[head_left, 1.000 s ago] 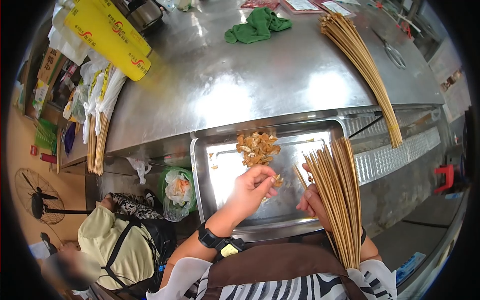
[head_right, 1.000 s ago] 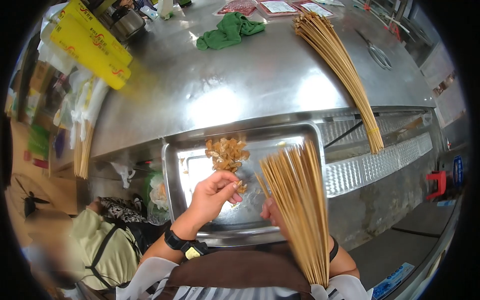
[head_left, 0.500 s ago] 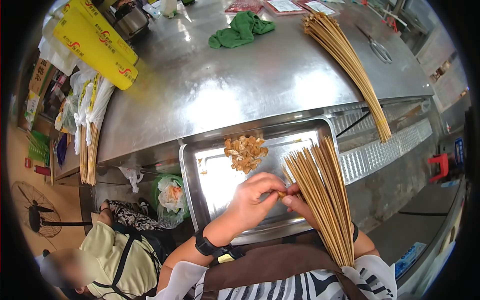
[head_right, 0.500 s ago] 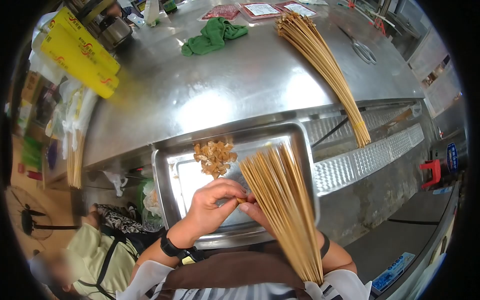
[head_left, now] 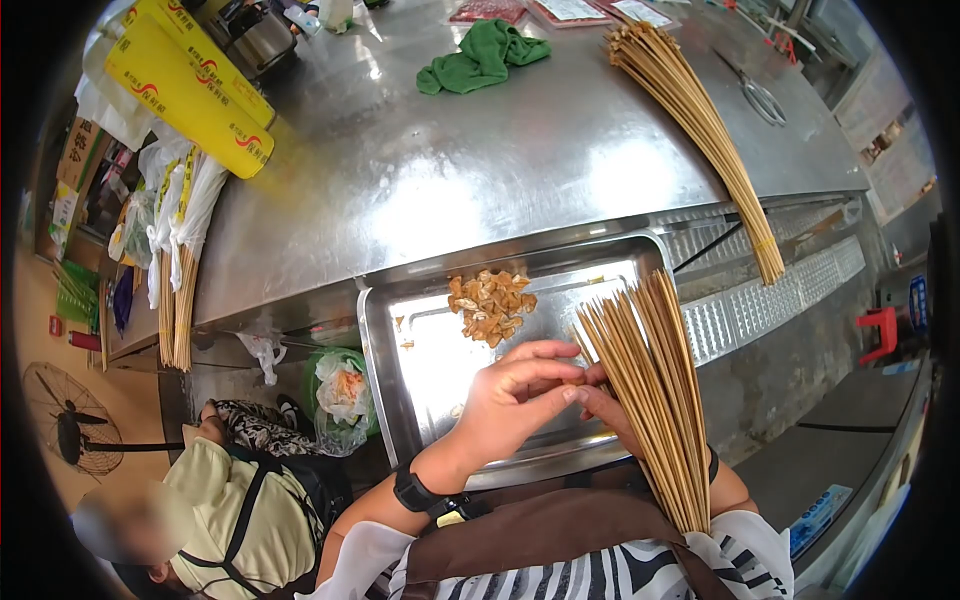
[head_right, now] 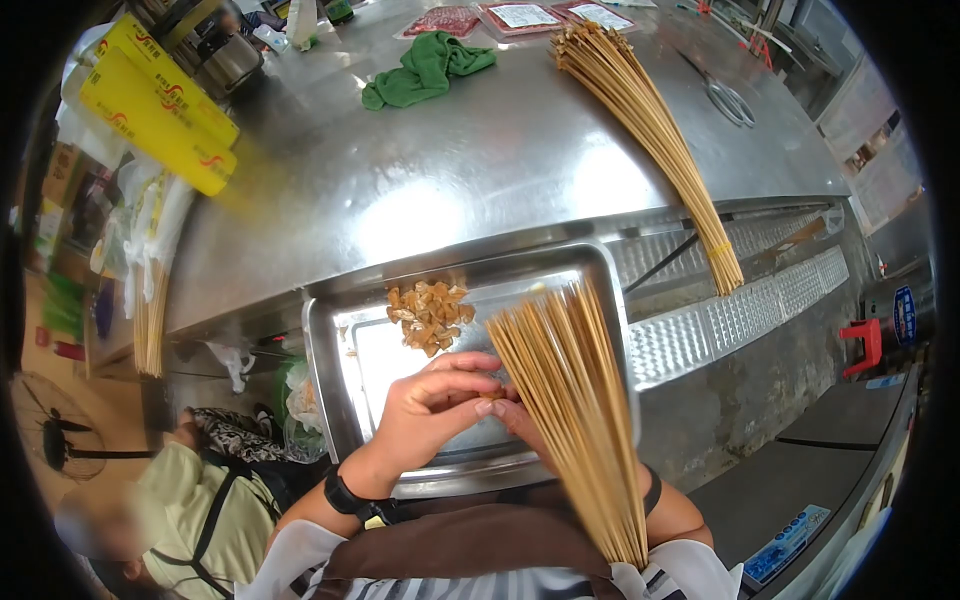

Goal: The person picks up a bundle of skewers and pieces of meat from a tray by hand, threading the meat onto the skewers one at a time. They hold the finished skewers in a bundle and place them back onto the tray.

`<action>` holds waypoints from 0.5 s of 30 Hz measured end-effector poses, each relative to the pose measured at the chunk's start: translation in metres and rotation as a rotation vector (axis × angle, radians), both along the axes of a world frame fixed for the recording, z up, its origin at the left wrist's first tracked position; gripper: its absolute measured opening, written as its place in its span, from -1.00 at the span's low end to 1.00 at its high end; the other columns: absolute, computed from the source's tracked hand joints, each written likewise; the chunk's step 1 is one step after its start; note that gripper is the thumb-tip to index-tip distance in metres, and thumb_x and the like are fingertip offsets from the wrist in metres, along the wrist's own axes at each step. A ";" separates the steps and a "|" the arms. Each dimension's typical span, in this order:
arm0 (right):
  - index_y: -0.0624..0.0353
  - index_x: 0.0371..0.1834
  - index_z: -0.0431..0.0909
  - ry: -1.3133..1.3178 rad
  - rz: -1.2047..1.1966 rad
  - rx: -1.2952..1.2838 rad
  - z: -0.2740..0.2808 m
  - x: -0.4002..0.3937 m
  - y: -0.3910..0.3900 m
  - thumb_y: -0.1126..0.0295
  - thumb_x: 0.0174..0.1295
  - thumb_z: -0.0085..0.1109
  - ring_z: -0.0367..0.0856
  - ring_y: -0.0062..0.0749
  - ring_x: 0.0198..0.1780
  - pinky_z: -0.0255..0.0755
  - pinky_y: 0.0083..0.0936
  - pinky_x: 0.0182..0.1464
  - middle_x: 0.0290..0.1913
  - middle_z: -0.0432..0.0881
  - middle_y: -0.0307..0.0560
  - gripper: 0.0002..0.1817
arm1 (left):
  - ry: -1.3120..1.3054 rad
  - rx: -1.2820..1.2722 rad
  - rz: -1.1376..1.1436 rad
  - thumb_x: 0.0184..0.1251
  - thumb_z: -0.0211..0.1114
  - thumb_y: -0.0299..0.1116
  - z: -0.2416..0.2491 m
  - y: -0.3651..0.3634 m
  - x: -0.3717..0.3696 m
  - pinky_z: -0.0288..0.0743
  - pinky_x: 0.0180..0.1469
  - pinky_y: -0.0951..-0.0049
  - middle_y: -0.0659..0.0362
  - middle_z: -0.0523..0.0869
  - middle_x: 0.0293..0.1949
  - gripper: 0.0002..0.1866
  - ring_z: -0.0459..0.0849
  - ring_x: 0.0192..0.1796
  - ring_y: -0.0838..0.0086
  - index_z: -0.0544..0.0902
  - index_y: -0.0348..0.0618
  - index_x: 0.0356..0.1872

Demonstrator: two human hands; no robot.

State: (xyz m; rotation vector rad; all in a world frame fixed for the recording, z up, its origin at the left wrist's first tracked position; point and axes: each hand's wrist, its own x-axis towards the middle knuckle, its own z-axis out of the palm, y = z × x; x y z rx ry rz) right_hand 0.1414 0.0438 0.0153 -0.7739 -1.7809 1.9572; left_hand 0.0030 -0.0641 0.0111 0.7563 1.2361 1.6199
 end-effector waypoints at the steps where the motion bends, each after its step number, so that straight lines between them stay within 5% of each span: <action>1: 0.27 -0.15 0.53 -0.001 0.002 -0.001 0.001 0.000 0.001 0.51 0.15 0.23 0.51 -0.60 -0.41 0.42 -0.66 -0.43 -0.38 0.58 -0.19 -0.79 | -0.001 -0.001 0.002 0.17 0.22 -0.68 -0.001 0.001 0.000 0.53 0.00 0.47 0.04 0.54 0.05 -0.75 0.56 0.02 0.44 0.62 -0.33 -0.11; 3: 0.29 -0.02 0.39 -0.146 0.121 0.009 0.004 0.001 0.003 0.58 0.19 0.14 0.57 -0.52 -0.36 0.54 -0.62 -0.38 -0.32 0.52 -0.13 -0.71 | -0.310 -0.146 0.048 0.17 0.22 -0.69 -0.003 0.003 -0.002 0.52 0.02 0.47 0.03 0.51 0.09 -0.73 0.56 0.02 0.44 0.60 -0.34 -0.08; 7: 0.39 0.12 0.31 -0.121 0.065 0.027 0.008 -0.003 -0.001 0.57 0.29 -0.07 0.50 -0.60 -0.53 0.36 -0.72 -0.50 -0.55 0.47 -0.21 -0.67 | -0.274 -0.139 0.173 0.17 0.23 -0.68 -0.019 0.003 -0.006 0.52 0.00 0.49 0.02 0.54 0.08 -0.70 0.57 0.02 0.45 0.58 -0.34 -0.05; 10: 0.34 -0.01 0.44 -0.098 0.089 0.015 0.013 -0.003 0.001 0.55 0.25 0.02 0.45 -0.62 -0.53 0.36 -0.66 -0.50 -0.55 0.47 -0.22 -0.76 | -0.232 -0.201 0.216 0.19 0.23 -0.64 -0.029 -0.002 -0.016 0.54 -0.02 0.49 0.02 0.54 0.09 -0.77 0.57 0.03 0.45 0.58 -0.34 -0.10; 15: 0.37 0.10 0.40 -0.167 0.144 -0.100 0.019 -0.004 -0.004 0.55 0.28 -0.01 0.43 -0.62 -0.52 0.34 -0.70 -0.46 -0.53 0.47 -0.23 -0.68 | -0.439 -0.152 0.293 0.28 0.19 -0.53 -0.030 -0.005 -0.026 0.58 -0.09 0.43 0.01 0.66 -0.13 -0.90 0.66 -0.13 0.40 0.57 -0.28 -0.21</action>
